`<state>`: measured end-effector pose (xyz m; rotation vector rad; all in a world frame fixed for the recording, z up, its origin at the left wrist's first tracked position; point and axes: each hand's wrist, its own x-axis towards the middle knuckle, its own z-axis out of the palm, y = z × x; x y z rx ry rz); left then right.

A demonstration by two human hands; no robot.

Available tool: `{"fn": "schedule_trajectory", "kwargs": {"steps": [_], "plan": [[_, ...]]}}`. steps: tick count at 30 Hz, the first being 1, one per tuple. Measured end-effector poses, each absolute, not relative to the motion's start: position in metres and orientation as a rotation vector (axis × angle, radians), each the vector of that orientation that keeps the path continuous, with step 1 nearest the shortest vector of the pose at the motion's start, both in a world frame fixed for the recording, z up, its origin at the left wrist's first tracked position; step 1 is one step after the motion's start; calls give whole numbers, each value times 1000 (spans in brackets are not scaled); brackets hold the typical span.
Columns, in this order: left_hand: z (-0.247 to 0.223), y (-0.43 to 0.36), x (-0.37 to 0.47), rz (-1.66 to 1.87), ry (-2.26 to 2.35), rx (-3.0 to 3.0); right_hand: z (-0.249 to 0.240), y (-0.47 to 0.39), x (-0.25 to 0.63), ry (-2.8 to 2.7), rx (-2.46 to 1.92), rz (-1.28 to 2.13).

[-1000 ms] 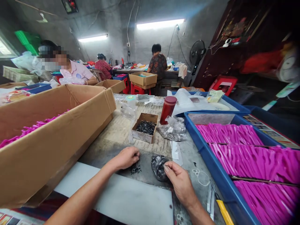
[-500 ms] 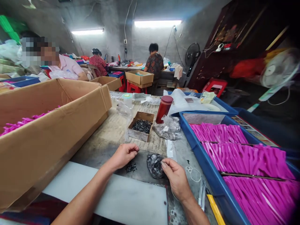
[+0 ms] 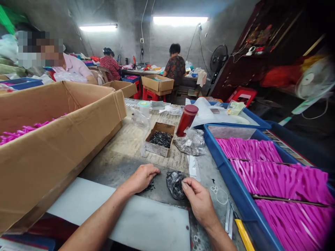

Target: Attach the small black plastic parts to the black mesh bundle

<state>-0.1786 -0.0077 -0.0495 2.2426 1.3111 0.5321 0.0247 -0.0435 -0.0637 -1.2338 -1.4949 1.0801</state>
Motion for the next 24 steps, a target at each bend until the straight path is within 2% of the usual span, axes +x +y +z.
{"fn": "schedule_trajectory", "kwargs": {"steps": [13, 24], "plan": [[-53, -8, -178, 632, 1305, 2201, -62, -40, 31, -1859, -1365, 622], [-50, -12, -172, 758, 1291, 2119, -67, -36, 23, -2204, -1502, 405]]}}
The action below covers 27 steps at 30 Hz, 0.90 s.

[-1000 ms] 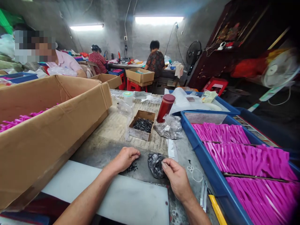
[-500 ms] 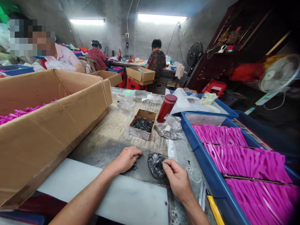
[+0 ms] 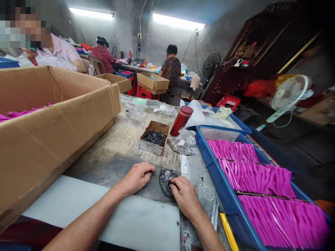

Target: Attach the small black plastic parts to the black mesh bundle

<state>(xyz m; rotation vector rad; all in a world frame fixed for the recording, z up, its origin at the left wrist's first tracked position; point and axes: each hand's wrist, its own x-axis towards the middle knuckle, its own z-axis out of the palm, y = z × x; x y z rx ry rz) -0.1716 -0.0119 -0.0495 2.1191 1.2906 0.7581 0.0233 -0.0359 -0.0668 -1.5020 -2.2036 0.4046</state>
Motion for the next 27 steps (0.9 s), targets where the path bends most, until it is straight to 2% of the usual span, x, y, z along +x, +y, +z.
{"fn": "schedule_trajectory", "kwargs": {"steps": [7, 14, 23, 27], "plan": [[-49, -13, -171, 777, 1262, 2117, -73, -35, 14, -2317, -1684, 149], [-50, -15, -170, 785, 1204, 2114, -74, -36, 11, -2436, -1688, -36], [-52, -14, -167, 754, 1246, 1796, -75, -40, 20, -2317, -1561, 54], [-54, -15, -165, 750, 1237, 1743, -73, -40, 22, -2237, -1452, 195]]}}
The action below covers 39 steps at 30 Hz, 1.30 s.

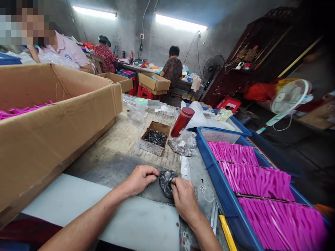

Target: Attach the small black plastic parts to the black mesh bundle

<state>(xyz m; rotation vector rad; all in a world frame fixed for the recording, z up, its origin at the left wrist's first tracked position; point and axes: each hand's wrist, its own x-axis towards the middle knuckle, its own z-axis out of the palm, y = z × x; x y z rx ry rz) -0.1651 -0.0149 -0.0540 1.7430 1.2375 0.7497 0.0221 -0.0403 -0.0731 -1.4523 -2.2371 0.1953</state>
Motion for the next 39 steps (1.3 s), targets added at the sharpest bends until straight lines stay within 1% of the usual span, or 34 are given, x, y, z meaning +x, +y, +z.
{"fn": "schedule_trajectory", "kwargs": {"steps": [4, 12, 16, 23, 32, 39], "plan": [[-53, -16, -164, 737, 1240, 1752, -67, -41, 22, -2121, -1355, 348], [-45, -20, -157, 711, 1213, 1787, -57, -43, 21, -1969, -1234, 487], [-38, -22, -150, 694, 1185, 1833, -57, -45, 23, -1884, -1211, 574], [-30, -25, -142, 619, 1186, 1947, -64, -46, 24, -1716, -1190, 849], [-40, -28, -136, 706, 1095, 2012, -63, -47, 24, -1689, -1179, 951], [-43, -28, -138, 713, 1034, 2032, -66, -45, 22, -1711, -1181, 968]]}}
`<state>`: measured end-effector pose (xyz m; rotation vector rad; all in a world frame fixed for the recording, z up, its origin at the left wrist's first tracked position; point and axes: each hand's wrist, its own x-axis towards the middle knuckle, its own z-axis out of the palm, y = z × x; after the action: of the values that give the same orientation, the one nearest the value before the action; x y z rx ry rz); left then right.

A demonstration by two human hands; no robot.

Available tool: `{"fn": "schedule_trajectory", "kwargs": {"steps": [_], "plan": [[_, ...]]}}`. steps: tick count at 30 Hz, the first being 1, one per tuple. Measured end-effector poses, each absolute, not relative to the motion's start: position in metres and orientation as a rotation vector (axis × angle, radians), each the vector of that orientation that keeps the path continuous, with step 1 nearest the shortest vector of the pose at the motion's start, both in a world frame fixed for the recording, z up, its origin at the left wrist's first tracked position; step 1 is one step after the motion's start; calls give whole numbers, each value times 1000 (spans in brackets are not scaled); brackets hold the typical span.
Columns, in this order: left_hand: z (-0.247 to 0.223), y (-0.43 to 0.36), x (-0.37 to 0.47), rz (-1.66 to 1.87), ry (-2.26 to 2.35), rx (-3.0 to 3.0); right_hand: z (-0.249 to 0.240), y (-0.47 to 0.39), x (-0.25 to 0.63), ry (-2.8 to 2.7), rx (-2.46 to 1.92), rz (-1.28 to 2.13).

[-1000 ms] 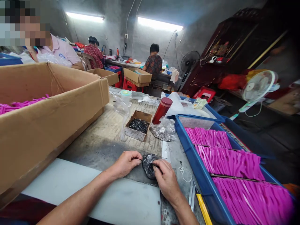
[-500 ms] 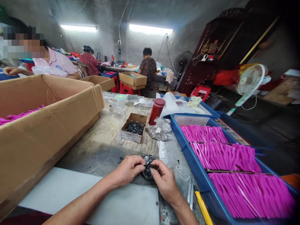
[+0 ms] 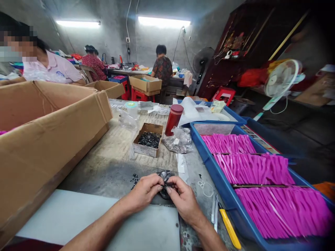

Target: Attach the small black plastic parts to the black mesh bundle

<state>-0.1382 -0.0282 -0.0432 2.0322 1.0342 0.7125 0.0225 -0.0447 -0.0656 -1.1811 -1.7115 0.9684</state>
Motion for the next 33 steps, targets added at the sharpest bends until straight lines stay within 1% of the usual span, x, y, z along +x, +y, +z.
{"fn": "schedule_trajectory", "kwargs": {"steps": [33], "plan": [[-44, -28, -140, 629, 1040, 2079, -67, -45, 22, -1743, -1197, 1001]]}}
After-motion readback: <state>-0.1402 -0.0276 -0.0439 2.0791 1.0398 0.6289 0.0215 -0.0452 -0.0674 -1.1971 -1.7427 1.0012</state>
